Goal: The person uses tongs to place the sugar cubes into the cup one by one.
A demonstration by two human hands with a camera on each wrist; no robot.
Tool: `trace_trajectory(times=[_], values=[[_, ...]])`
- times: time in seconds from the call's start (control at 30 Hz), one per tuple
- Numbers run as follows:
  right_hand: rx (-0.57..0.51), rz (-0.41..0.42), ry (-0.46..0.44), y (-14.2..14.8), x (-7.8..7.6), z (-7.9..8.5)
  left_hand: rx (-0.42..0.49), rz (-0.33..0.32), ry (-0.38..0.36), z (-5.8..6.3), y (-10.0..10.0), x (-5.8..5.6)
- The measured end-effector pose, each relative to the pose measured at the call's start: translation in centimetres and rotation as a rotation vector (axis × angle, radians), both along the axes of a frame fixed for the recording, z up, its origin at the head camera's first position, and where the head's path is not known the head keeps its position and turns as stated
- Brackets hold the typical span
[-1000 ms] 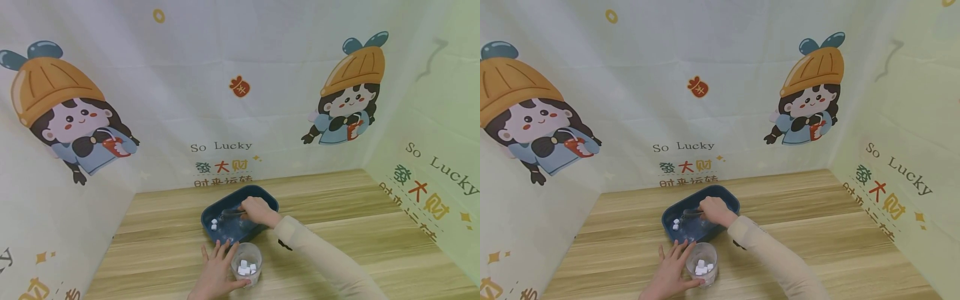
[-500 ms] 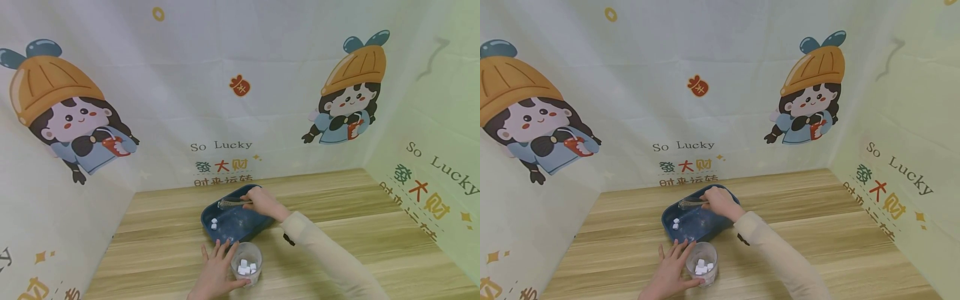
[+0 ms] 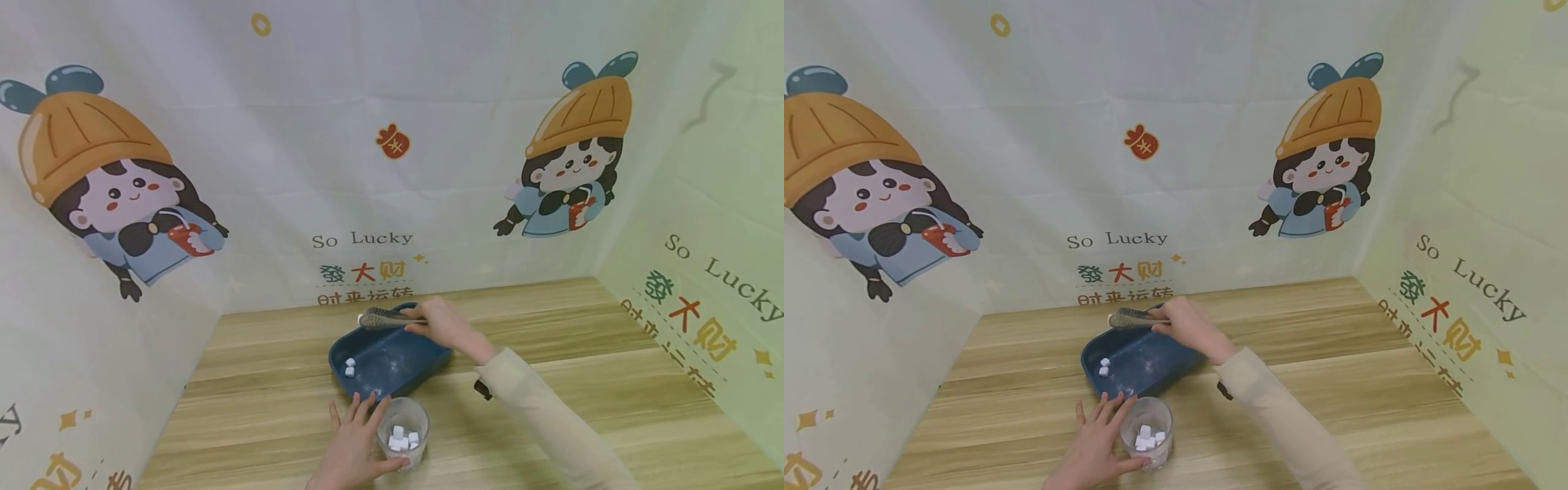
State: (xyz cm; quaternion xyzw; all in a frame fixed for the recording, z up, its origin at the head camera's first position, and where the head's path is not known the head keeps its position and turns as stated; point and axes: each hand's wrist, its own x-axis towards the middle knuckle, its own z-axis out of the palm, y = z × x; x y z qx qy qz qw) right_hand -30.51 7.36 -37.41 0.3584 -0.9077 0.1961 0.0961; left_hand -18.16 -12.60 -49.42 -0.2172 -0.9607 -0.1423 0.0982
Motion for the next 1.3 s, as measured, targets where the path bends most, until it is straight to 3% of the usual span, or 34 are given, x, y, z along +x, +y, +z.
trace_trajectory(times=[0.5,0.83,1.3], values=[[-0.055,0.028,0.194,2.3,3.7,2.9,0.000,0.002,-0.012,0.2,0.0,0.1],[-0.122,0.051,0.266,4.1,6.2,4.5,-0.001,0.001,0.000,0.3,0.1,0.1],[-0.149,0.198,0.423,6.9,9.1,6.0,-0.028,0.018,-0.010,0.1,0.1,-0.1]])
